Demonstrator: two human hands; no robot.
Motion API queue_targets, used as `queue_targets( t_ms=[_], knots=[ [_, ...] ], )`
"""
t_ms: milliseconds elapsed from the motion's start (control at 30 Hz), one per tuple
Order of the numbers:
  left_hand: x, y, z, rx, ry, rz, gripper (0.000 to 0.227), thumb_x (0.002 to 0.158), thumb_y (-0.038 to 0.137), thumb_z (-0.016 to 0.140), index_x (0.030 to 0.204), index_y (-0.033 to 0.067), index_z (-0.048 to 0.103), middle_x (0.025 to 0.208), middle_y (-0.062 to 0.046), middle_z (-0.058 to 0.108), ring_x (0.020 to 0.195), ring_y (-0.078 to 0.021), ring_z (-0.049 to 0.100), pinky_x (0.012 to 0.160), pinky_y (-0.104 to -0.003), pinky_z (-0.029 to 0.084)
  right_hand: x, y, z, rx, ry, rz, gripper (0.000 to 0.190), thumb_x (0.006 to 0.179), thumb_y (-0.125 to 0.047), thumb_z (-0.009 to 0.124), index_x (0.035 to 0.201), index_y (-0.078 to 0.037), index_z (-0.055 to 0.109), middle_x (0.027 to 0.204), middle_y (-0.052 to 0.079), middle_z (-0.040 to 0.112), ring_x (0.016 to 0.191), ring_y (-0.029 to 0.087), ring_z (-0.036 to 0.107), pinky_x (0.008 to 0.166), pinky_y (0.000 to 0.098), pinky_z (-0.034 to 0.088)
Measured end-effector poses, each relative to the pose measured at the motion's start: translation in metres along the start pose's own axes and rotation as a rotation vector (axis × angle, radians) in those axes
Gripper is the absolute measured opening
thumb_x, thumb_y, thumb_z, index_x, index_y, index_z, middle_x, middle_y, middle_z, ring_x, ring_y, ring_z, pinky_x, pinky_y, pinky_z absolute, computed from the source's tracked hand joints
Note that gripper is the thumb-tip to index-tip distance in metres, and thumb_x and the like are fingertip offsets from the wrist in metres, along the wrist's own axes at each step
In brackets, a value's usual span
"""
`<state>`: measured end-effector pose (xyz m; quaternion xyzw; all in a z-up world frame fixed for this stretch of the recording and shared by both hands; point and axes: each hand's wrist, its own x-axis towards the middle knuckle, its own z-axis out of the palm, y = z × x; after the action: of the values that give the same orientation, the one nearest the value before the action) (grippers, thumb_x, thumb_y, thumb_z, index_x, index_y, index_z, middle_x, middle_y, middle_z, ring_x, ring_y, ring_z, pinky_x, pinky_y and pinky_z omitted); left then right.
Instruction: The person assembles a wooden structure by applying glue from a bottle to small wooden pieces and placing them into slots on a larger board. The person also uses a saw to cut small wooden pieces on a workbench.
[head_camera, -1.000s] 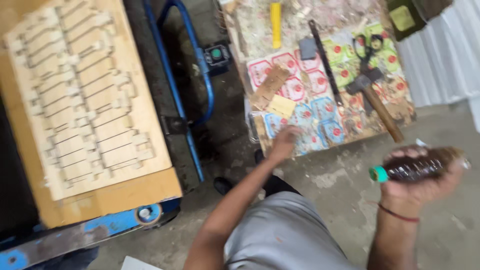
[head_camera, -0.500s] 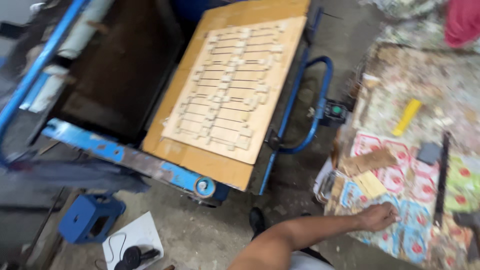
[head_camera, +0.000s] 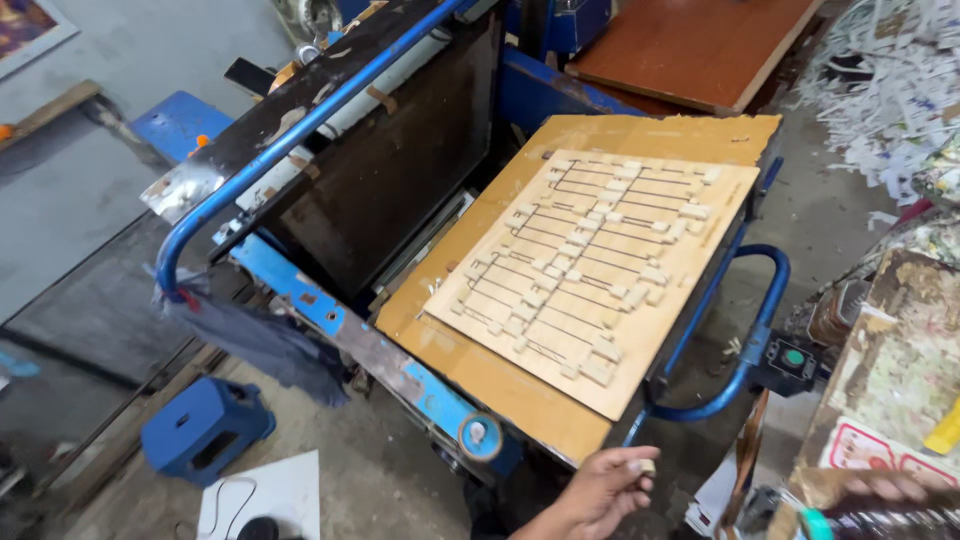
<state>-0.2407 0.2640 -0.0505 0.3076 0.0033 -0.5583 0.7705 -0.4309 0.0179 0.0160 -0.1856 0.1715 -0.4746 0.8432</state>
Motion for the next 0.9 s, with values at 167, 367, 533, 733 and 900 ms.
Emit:
queue_targets(
  t_ms=[167, 367, 533, 733, 900],
  knots=[
    [-0.027, 0.101, -0.049, -0.001, 0.022, 0.154, 0.024, 0.098, 0.003, 0.071, 0.12, -0.0014, 0.062, 0.098, -0.012, 0.068, 0.082, -0.0172, 0.07, 0.075, -0.029, 0.061, 0.003, 0.107, 0.082, -0.031, -0.095, -0.013, 0.039, 0.099, -0.046, 0.069, 0.107, -0.009, 0.06, 0.098, 0.004, 0.061, 0.095, 0.019, 0.057, 0.1, 0.044, 0.048],
    [-0.037, 0.218, -0.081, 0.04, 0.05, 0.18, 0.024, 0.093, 0.0, 0.072, 0.114, -0.0012, 0.061, 0.102, -0.011, 0.069, 0.088, -0.0182, 0.072, 0.082, -0.03, 0.062, -0.011, 0.235, 0.198, -0.093, -0.127, -0.044, 0.04, 0.096, -0.047, 0.073, 0.104, -0.011, 0.061, 0.096, 0.004, 0.062, 0.095, 0.021, 0.058, 0.099, 0.0451, 0.05],
    [-0.015, 0.275, -0.071, -0.016, 0.045, 0.226, 0.023, 0.092, 0.0, 0.071, 0.112, 0.0001, 0.06, 0.101, -0.008, 0.067, 0.087, -0.0174, 0.07, 0.082, -0.03, 0.06, 0.007, 0.279, 0.261, -0.046, -0.088, 0.0, 0.042, 0.098, -0.05, 0.075, 0.096, -0.011, 0.06, 0.089, 0.005, 0.061, 0.085, 0.02, 0.057, 0.088, 0.0407, 0.051],
    [0.011, 0.314, -0.057, -0.039, -0.045, 0.204, 0.018, 0.093, 0.0, 0.072, 0.109, -0.0001, 0.064, 0.092, -0.01, 0.067, 0.081, -0.0157, 0.066, 0.072, -0.027, 0.056, 0.042, 0.311, 0.305, -0.048, -0.103, 0.001, 0.039, 0.098, -0.047, 0.074, 0.104, -0.01, 0.063, 0.087, 0.004, 0.061, 0.082, 0.019, 0.06, 0.083, 0.0366, 0.052],
    [0.045, 0.332, -0.057, -0.022, -0.054, 0.203, 0.017, 0.094, -0.001, 0.072, 0.109, -0.0018, 0.064, 0.091, -0.009, 0.066, 0.077, -0.0128, 0.062, 0.065, -0.025, 0.05, 0.071, 0.33, 0.314, -0.094, -0.145, -0.041, 0.037, 0.103, -0.045, 0.071, 0.101, -0.009, 0.061, 0.087, 0.005, 0.06, 0.082, 0.02, 0.06, 0.078, 0.0369, 0.05]
  ],
)
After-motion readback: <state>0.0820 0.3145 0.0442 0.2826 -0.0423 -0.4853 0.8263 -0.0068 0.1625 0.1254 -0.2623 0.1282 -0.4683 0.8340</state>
